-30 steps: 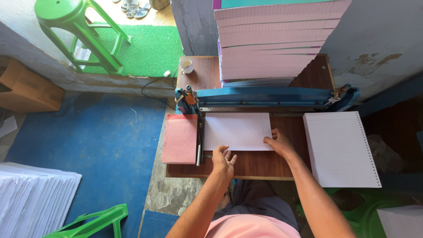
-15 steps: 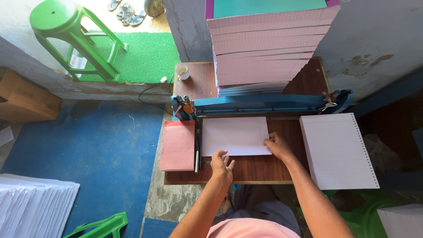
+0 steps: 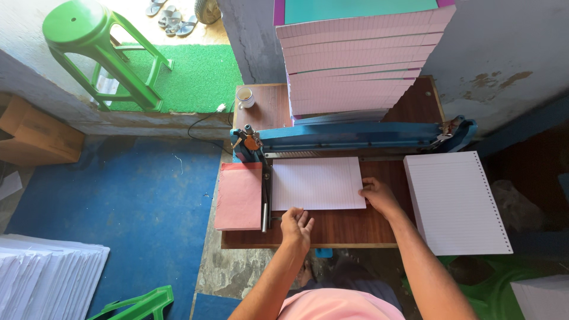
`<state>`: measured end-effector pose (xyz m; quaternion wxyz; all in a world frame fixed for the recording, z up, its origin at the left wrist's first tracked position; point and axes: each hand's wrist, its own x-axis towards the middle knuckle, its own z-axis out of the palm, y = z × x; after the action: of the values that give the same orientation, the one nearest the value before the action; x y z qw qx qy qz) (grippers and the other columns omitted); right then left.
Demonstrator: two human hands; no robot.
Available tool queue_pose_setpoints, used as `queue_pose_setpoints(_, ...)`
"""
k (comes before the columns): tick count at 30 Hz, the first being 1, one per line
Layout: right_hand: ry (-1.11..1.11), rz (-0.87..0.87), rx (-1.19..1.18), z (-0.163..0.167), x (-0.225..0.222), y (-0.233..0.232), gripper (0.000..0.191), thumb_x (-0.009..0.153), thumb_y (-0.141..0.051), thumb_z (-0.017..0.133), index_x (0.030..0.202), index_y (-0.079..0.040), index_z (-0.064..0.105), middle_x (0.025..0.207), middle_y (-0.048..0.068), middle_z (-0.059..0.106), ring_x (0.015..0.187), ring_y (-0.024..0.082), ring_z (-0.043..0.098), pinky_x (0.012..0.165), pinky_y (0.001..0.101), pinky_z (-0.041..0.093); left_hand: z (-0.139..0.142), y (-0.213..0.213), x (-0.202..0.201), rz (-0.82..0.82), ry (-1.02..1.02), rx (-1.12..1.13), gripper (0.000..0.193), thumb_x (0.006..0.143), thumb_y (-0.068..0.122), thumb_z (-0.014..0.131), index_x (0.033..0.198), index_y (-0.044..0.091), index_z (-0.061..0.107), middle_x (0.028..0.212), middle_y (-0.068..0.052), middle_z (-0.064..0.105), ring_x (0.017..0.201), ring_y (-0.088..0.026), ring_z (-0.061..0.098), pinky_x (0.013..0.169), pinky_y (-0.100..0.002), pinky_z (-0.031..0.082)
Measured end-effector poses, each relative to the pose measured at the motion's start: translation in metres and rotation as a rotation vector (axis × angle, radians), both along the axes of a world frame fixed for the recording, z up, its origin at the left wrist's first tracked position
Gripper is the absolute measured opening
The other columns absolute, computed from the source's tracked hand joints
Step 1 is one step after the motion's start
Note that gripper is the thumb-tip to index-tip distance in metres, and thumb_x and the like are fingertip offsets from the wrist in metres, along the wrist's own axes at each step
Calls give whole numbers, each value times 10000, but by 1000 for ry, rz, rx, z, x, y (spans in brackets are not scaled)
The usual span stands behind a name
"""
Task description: The person inserts lined paper sheets into a notebook cover using a manual binding machine. They repeatedly pick up a sheet, place it into the cover, and use the machine to secure it, then stack the finished notebooks.
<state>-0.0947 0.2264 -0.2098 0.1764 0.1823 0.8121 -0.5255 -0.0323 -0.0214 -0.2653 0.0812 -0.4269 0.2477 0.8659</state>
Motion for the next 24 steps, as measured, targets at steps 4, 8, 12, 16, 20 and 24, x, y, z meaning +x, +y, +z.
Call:
queue_pose_setpoints(4,-63,-58,-59,-2,2,3,576,850,-49,691,1403,-9,533,1057,188,742,989,255,713,803,372,570,4,-2,20,-134,38,-108,425,893,114,615,1259,-85,529,1348,-251,563,1360,-428,519,1072,-529,478)
queue_pose_setpoints(8,-70,-101,-98,-13,17,9,622,817,-20,696,1413,5,523,1053,208,743,982,255,707,796,364,561,38,2,48,-624,315,-909,454,838,116,660,1288,83,611,1287,-96,616,1136,-273,670,1008,-417,545)
queue_pose_setpoints(12,-149,-214,-247,-26,33,16,638,788,-5,688,1403,8,520,1018,186,723,923,247,693,767,387,573,67,-7,54,-893,944,-1834,488,854,107,706,1326,33,608,1318,-178,581,1250,-354,518,1040,-512,420)
queue_pose_setpoints(16,-179,-275,-391,-30,42,19,632,781,-8,691,1389,17,518,991,159,691,872,233,669,761,403,576,65,-7,36,-947,1143,-2085,542,794,75,702,1324,28,607,1305,-177,585,1277,-350,520,1059,-539,392)
queue_pose_setpoints(20,-164,-281,-472,-20,50,24,612,787,-40,704,1377,8,547,1014,131,694,889,202,654,799,388,573,49,-5,20,-928,1189,-2246,444,834,87,696,1274,70,642,1264,-127,631,1238,-291,557,1047,-506,413)
queue_pose_setpoints(24,-124,-325,-566,-3,54,26,575,798,-68,704,1354,-37,561,1019,108,700,908,195,661,820,369,557,48,-5,8,-787,1244,-2164,317,889,85,692,1205,102,670,1177,-84,686,1148,-255,629,990,-450,466)
